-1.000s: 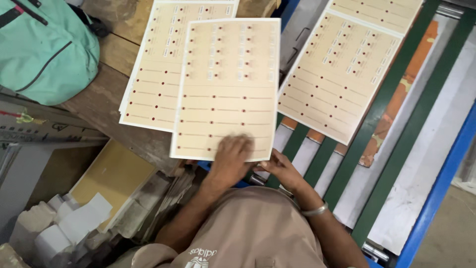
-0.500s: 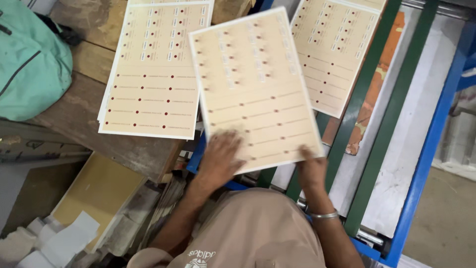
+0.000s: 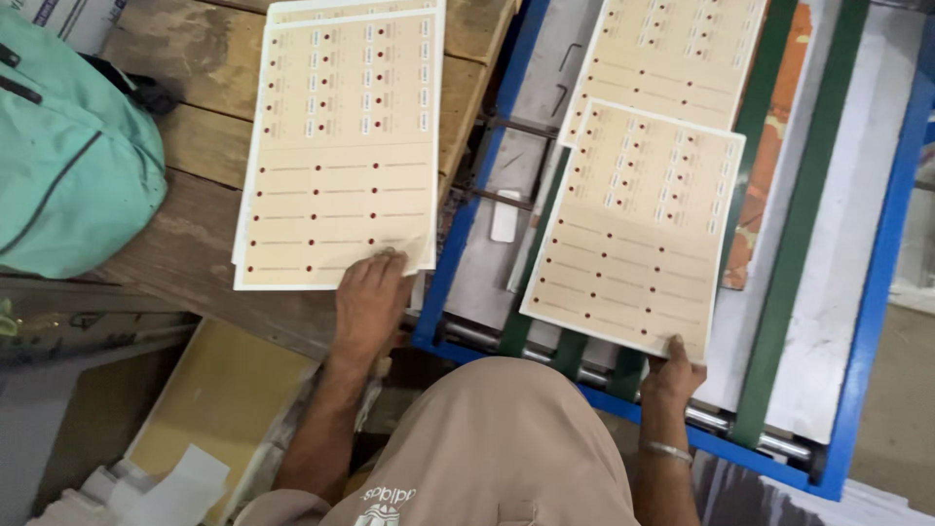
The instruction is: The person repeatedly picks up sheets of paper from a wooden table and places them onto a moving conveyor belt. The sheets are fed into a blue and green machine, likely for processing or cutting. The person maintains a steady rhythm, handling the papers one at a time throughout the clip.
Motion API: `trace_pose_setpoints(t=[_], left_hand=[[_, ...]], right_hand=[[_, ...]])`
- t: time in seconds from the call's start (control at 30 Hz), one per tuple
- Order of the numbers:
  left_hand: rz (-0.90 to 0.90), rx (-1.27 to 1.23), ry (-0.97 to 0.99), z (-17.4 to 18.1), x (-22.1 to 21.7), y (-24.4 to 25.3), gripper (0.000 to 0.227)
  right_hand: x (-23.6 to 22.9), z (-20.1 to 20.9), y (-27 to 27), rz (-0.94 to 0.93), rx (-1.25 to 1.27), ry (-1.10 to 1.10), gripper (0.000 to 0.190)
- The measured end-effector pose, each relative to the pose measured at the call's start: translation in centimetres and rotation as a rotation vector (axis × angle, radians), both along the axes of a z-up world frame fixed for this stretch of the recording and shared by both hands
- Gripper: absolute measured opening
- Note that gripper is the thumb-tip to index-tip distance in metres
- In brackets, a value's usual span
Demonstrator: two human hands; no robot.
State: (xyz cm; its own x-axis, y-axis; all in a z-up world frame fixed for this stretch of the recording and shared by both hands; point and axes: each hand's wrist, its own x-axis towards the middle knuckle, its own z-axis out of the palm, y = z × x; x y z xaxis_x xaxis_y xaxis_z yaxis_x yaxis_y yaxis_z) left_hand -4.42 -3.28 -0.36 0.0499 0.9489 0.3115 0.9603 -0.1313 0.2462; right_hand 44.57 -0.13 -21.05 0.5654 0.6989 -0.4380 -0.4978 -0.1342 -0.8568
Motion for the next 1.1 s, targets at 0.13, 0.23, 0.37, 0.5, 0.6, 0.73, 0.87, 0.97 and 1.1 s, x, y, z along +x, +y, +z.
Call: trace_pose_setpoints(t=[0.13, 0.23, 0.37, 0.5, 0.6, 0.73, 0.87, 0.97, 1.1], left_hand=[[-0.04, 0.058, 0.016, 0.1, -0.7, 1.3, 0.046], [-0.007, 0.149, 0.021, -0.3, -0.6, 1.6, 0.051], [-0.091, 0.116, -0.047, -0.4, -1.1, 2.3, 0.057], [-0.075, 0.102, -0.005, -1.0, -1.1, 1.9, 0.055], [-0.039, 0.103, 0.027, -0.6, -1.0, 1.4, 0.054], [-0.023, 0.127, 0.011, -1.0, -0.6, 1.4, 0.048], [-0.027, 0.155, -0.003, -1.3, -0.4, 1.5, 0.047], [-0.008, 0.162, 0.001, -1.0, -0.3, 1.5, 0.047], [0.017, 0.196, 0.009, -0.8, -0.2, 1.2, 0.051]], right_hand=[[-2.5, -1.4, -4.9, -0.052, -0.108, -0.042, 0.033], [-3.6, -1.2, -7.5, -0.021, -0.121, -0.066, 0.035], [-4.3, -0.5, -8.7, 0.018, -0.058, -0.065, 0.039], [-3.7, -0.9, -6.3, 0.002, -0.039, -0.022, 0.039], [-3.3, -0.9, -4.1, -0.028, -0.052, -0.016, 0.041], [-3.1, -0.9, -1.7, -0.009, -0.07, 0.058, 0.041], [-3.3, -1.1, 0.5, 0.045, -0.055, 0.083, 0.041], [-3.6, -1.7, 1.8, 0.096, 0.019, 0.155, 0.042], [-3.0, -1.1, 1.7, 0.238, -0.039, 0.16, 0.044]])
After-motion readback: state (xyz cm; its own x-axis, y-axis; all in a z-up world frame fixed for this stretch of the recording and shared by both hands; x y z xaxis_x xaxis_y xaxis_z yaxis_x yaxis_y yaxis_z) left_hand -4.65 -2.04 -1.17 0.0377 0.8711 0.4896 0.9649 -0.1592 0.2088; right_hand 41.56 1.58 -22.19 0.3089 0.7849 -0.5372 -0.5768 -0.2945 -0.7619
